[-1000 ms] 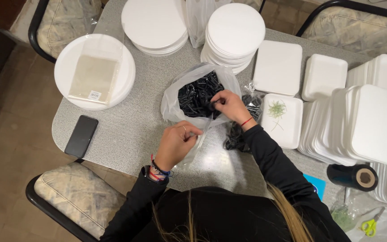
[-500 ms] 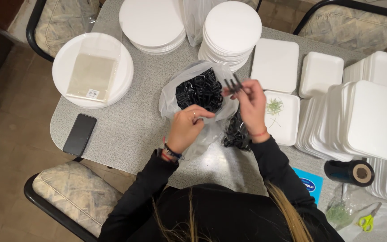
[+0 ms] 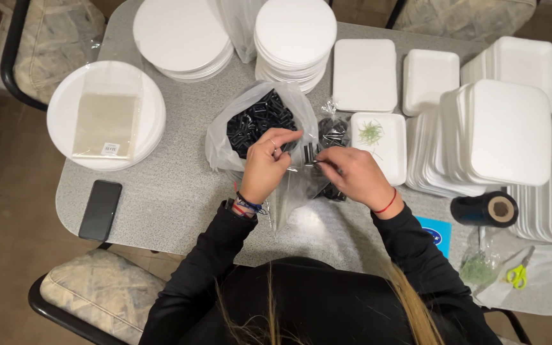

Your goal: Organizing and packing black plastic components into clear plastic bags on a table with other packaging materials.

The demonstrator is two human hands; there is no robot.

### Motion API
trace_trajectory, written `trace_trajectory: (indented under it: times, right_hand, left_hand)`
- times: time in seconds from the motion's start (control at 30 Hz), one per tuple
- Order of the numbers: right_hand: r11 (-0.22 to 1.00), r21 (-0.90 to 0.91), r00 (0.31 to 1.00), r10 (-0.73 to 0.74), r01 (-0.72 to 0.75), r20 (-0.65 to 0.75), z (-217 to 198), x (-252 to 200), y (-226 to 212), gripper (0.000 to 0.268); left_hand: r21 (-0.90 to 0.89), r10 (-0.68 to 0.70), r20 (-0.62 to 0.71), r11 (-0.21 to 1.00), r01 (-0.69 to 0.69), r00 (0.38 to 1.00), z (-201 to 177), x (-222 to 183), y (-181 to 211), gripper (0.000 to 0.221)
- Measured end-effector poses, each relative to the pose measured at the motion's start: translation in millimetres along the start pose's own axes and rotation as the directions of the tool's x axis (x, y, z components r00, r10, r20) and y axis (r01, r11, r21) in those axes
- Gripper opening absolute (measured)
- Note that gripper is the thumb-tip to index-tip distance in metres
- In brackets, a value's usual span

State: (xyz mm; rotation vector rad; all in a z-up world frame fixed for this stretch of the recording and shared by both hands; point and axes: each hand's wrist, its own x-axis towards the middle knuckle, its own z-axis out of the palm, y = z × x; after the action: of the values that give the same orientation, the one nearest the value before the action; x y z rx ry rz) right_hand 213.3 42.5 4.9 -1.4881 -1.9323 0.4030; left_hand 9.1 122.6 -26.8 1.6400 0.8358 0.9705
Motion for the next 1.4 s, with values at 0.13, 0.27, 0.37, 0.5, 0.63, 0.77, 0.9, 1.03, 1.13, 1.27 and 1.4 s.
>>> trace_trajectory:
  times: [0.13, 0.27, 0.37, 0.5, 0.63, 0.77, 0.9, 1.03, 1.13, 1.27, 1.4]
  right_hand:
    - [0.993, -0.106, 0.992, -0.039, 0.052, 0.117, -5.2, -3.0, -0.7, 0.014]
    - [0.993, -0.079, 0.984, -0.079, 0.093, 0.161, -14.1, -2.5, -5.7, 0.029]
    - [0.971, -0.179, 0.985, -0.145, 0.160, 0.093, -24.5, -1.9, -22.2, 0.027]
    - [0.913, -0.358, 0.979, -0.201, 0.193, 0.015, -25.8, -5.2, -23.2, 0.016]
    - [0.961, -0.214, 0.984, -0.180, 0.173, -0.012, -20.6, -12.3, -13.3, 0.017]
    - [0.998, -0.063, 0.951, -0.039, 0.021, -0.307, -5.7, -17.4, -15.2, 0.018]
    - [0.879, 0.101, 0.839, 0.475, -0.465, -0.267, 14.9, -12.0, -11.8, 0.027]
    - [0.859, 0.277, 0.827, 0.498, -0.430, -0.262, 25.8, -13.2, 1.9, 0.011]
    - [0.850, 0.337, 0.806, 0.506, -0.405, -0.308, 25.3, -12.5, 4.4, 0.007]
    - [0.830, 0.394, 0.791, 0.525, -0.395, -0.313, 27.3, -8.7, 5.1, 0.010]
    - [0.835, 0.397, 0.793, 0.516, -0.381, -0.324, 34.5, -3.9, 6.3, 0.009]
  left_hand:
    - [0.010, -0.038, 0.059, 0.999, 0.037, 0.998, 2.3, -1.2, 5.8, 0.053]
    - [-0.005, -0.054, 0.062, 0.999, 0.054, 0.997, 0.3, -1.9, 1.3, 0.053]
    - [0.021, -0.024, 0.049, 1.000, 0.023, 0.999, -3.8, -1.7, -1.1, 0.052]
    - [0.036, -0.009, 0.017, 0.999, 0.008, 1.000, -5.4, -1.6, -2.0, 0.052]
    - [0.026, 0.008, 0.020, 1.000, -0.008, 1.000, -6.1, -2.8, -2.4, 0.052]
    - [0.023, 0.017, 0.015, 1.000, -0.017, 1.000, -5.1, -5.9, -2.6, 0.052]
    - [0.020, 0.013, 0.026, 1.000, -0.014, 1.000, -2.4, -8.7, 0.1, 0.052]
    - [-0.110, 0.053, 0.028, 0.993, -0.050, 0.998, -8.9, -2.9, -13.5, 0.042]
    - [0.028, 0.009, -0.069, 1.000, -0.007, 0.998, -24.1, 13.6, 0.5, 0.032]
    - [0.377, 0.238, -0.076, 0.906, -0.194, 0.968, -32.5, 45.2, -80.8, 0.025]
    - [0.645, 0.015, 0.117, 0.759, -0.088, 0.993, -17.7, 69.9, -132.7, 0.017]
